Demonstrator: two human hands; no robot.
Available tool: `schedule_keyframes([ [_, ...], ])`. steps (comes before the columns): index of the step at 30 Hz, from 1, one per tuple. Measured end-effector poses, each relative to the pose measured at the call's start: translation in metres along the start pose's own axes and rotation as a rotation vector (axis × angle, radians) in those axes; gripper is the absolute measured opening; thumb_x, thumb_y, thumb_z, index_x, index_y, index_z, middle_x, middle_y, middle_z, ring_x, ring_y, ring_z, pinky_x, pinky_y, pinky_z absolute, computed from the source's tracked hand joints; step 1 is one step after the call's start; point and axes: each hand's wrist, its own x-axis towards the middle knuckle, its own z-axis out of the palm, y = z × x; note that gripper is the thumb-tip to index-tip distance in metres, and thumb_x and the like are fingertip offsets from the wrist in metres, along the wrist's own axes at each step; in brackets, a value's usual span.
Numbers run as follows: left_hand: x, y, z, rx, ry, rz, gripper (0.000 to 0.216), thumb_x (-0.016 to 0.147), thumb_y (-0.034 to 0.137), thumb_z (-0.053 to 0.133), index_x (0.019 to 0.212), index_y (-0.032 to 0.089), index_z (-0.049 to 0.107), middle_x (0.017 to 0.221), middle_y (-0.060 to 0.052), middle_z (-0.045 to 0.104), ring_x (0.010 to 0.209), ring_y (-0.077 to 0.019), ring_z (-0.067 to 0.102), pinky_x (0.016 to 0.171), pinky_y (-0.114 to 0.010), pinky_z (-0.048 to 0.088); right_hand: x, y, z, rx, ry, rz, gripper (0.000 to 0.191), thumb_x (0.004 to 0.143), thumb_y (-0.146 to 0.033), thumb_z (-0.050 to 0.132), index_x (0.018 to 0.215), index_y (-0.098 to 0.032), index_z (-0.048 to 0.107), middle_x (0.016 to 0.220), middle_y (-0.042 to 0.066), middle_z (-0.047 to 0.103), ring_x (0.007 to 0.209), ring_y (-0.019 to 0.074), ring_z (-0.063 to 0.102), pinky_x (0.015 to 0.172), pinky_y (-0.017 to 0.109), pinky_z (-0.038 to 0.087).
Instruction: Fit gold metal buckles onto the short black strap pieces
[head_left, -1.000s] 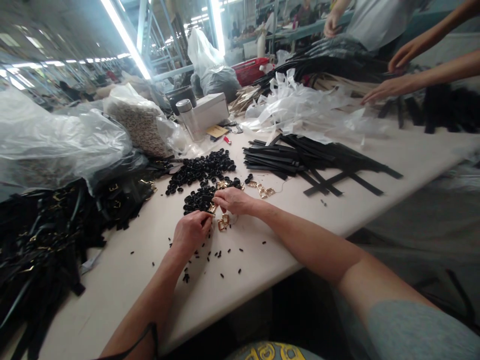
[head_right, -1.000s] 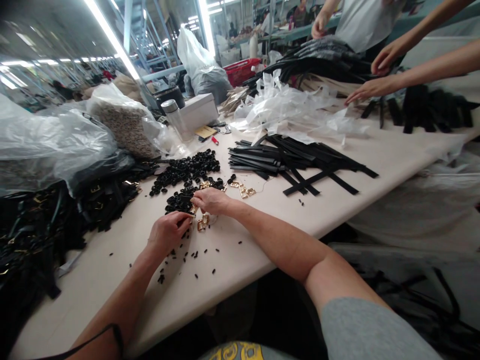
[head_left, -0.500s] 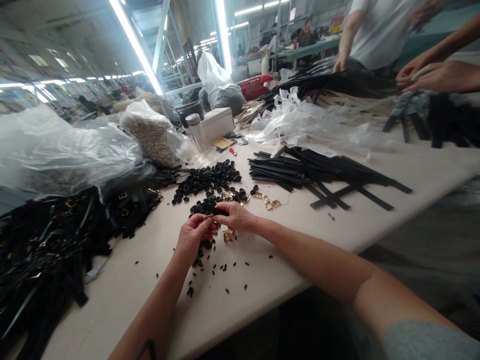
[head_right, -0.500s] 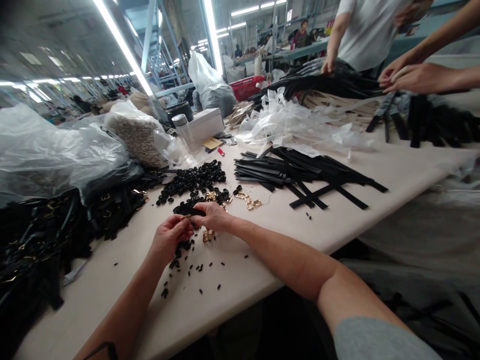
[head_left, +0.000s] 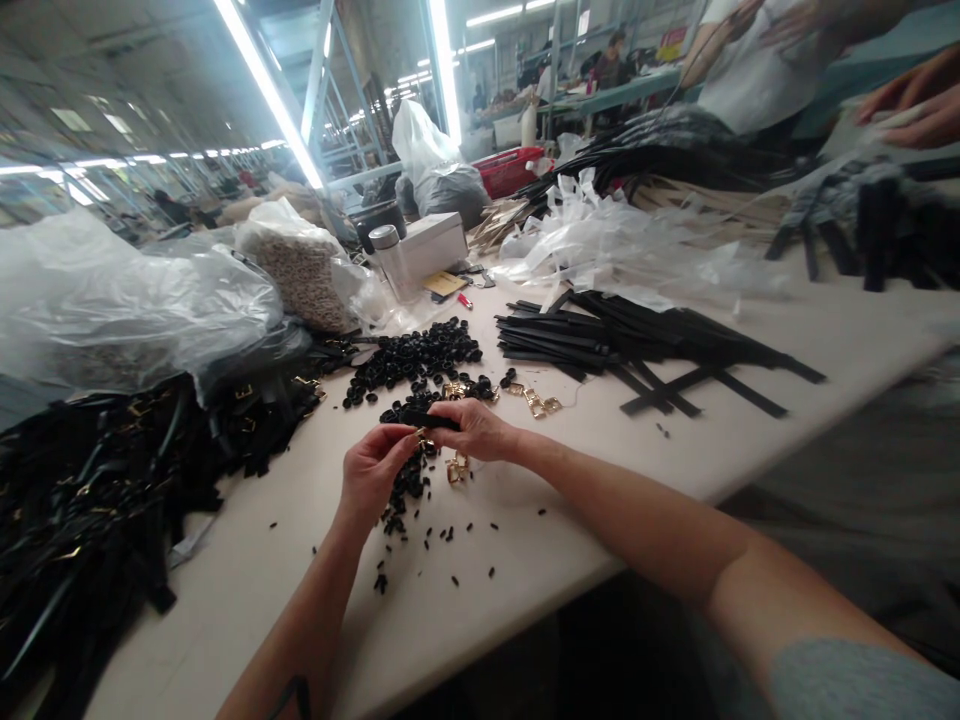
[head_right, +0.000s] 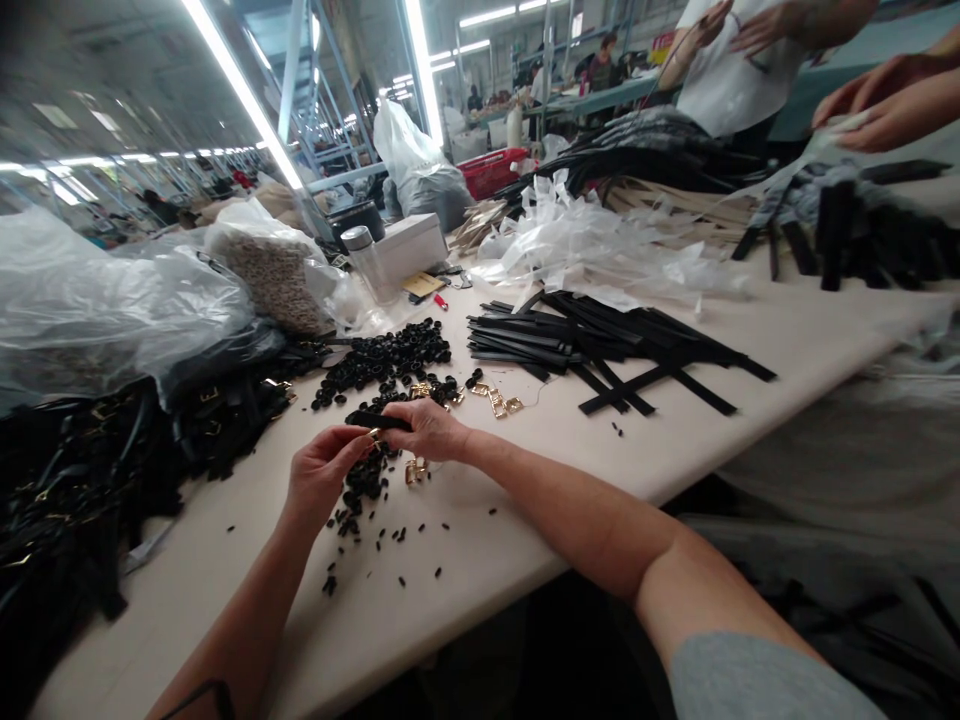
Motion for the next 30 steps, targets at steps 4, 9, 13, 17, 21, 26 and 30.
schedule_keyframes([
  [4,-0.001,-0.005,-0.006,-0.118,-0.109,-0.014,0.023,0.078,0.032,0.071,0.098,0.020,0.071,0.087,-0.004,0.071,0.071,-0.0135,0.063,0.071,-0.026,0.053,-0.002,-0.003,-0.002,0.309,-0.146,0.142,0.021,0.082,-0.035,0.060,0.085,-0.013,0.058,0.067,-0.003,0.059,0.044,0.0042,0.044,0.041,0.017,0.033],
  [9,-0.002,0.001,-0.009,-0.099,-0.263,0.015,0.025,0.078,0.029,0.071,0.102,0.022,0.072,0.092,-0.005,0.067,0.072,-0.0141,0.062,0.068,-0.027,0.052,-0.003,-0.007,-0.008,0.515,-0.276,0.179,0.026,0.081,-0.039,0.063,0.080,-0.013,0.056,0.065,-0.004,0.056,0.042,0.0020,0.037,0.036,0.016,0.025],
  [13,-0.003,0.012,-0.005,0.061,-0.219,0.157,0.014,0.073,0.028,0.075,0.086,0.022,0.075,0.083,-0.003,0.058,0.069,-0.0130,0.056,0.059,-0.023,0.048,-0.004,-0.005,-0.007,0.609,-0.350,0.222,0.026,0.079,-0.037,0.065,0.079,-0.013,0.056,0.062,-0.005,0.055,0.040,0.0018,0.035,0.036,0.016,0.025],
  [17,-0.003,0.012,-0.001,0.106,-0.189,0.212,0.012,0.070,0.030,0.077,0.079,0.023,0.075,0.080,-0.002,0.052,0.069,-0.0134,0.054,0.058,-0.022,0.047,-0.005,-0.002,0.000,0.704,-0.373,0.264,0.030,0.075,-0.039,0.068,0.082,-0.013,0.055,0.061,-0.005,0.055,0.040,0.0020,0.036,0.036,0.016,0.026],
  [21,-0.002,0.009,0.000,0.091,-0.133,0.201,0.010,0.071,0.030,0.076,0.074,0.021,0.073,0.089,-0.003,0.052,0.070,-0.0128,0.057,0.062,-0.024,0.050,-0.005,-0.005,0.006,0.669,-0.348,0.253,0.029,0.079,-0.041,0.064,0.083,-0.014,0.053,0.064,-0.004,0.057,0.039,0.0024,0.038,0.037,0.017,0.030],
  [26,0.003,0.010,-0.006,0.053,0.003,0.125,0.016,0.069,0.031,0.077,0.074,0.018,0.069,0.089,-0.004,0.062,0.077,-0.0149,0.060,0.070,-0.024,0.051,-0.005,-0.012,0.008,0.278,-0.302,0.197,0.023,0.092,-0.032,0.046,0.080,-0.015,0.054,0.066,-0.003,0.057,0.043,0.0039,0.047,0.041,0.015,0.037],
  [30,0.006,0.006,-0.012,-0.028,0.018,-0.062,0.025,0.069,0.036,0.078,0.082,0.016,0.069,0.078,-0.003,0.067,0.065,-0.0129,0.061,0.063,-0.024,0.052,-0.006,-0.011,0.009,0.090,-0.310,0.148,0.020,0.093,-0.024,0.043,0.082,-0.014,0.056,0.068,-0.003,0.058,0.045,0.0038,0.051,0.045,0.015,0.041],
])
